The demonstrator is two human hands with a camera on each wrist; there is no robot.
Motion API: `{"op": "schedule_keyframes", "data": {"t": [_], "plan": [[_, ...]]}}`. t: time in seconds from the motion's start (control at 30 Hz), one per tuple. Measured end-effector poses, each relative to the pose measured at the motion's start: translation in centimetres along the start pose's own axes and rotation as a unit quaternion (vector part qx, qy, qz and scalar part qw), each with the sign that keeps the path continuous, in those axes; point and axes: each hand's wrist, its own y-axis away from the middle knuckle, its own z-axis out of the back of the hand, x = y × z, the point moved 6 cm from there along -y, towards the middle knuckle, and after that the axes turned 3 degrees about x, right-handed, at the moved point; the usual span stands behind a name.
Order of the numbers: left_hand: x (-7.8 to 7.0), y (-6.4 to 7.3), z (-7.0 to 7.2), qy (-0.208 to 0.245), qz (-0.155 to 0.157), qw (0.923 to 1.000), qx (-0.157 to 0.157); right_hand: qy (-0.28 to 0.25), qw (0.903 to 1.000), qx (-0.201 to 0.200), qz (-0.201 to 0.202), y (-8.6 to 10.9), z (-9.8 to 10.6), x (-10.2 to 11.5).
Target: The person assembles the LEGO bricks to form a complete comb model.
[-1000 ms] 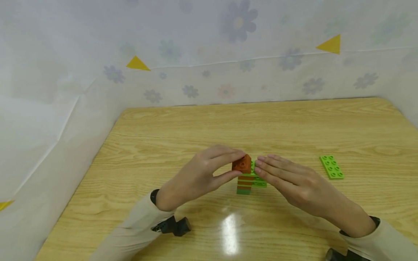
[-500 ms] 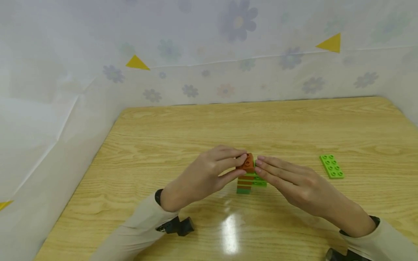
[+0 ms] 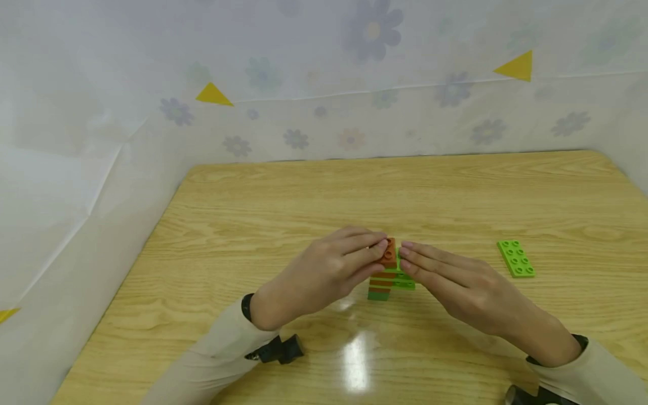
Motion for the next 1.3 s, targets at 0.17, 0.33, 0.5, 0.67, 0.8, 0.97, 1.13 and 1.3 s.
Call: {"op": "schedule_keyframes", "data": {"t": [0.17,0.33,0.5,0.67,0.8,0.97,1.13,1.3], "plan": [[-0.2,-0.1,0.0,-0.018,-0.005,0.9997,0.013,0.002,1.0,0.002,-0.001,-0.1,-0.1,0.1],[0.1,0.2,-0.1,0.018,0.002,0.9998,0.003,0.001,0.9999,0.01,-0.006,-0.2,-0.2,0.1],[0.2,0.5,-0.4,0.026,-0.002,0.9996,-0.009,-0.008,0.9999,0.0,-0.009,-0.3,-0.1,0.1],[0.1,0.3,-0.5,0.031,-0.01,0.9993,-0.018,-0.027,0.9989,-0.027,-0.026,-0.4,0.1,-0.1],[0.0,0.2,-0.5,0.027,-0.016,0.9993,-0.019,-0.048,0.9977,-0.022,-0.041,-0.6,0.0,-0.1],[0.2,0.4,-0.7,0.041,-0.013,0.999,-0.017,-0.052,0.9975,-0.002,-0.047,-0.8,-0.3,-0.1],[0.6,0.9,-0.7,0.094,-0.007,0.9953,-0.021,-0.043,0.9972,0.0,-0.062,-1.0,-0.5,-0.1],[0.9,1.9,-0.1,0.106,-0.012,0.9939,-0.026,-0.045,0.9962,-0.001,-0.074,-1.3,-0.6,0.0]]}}
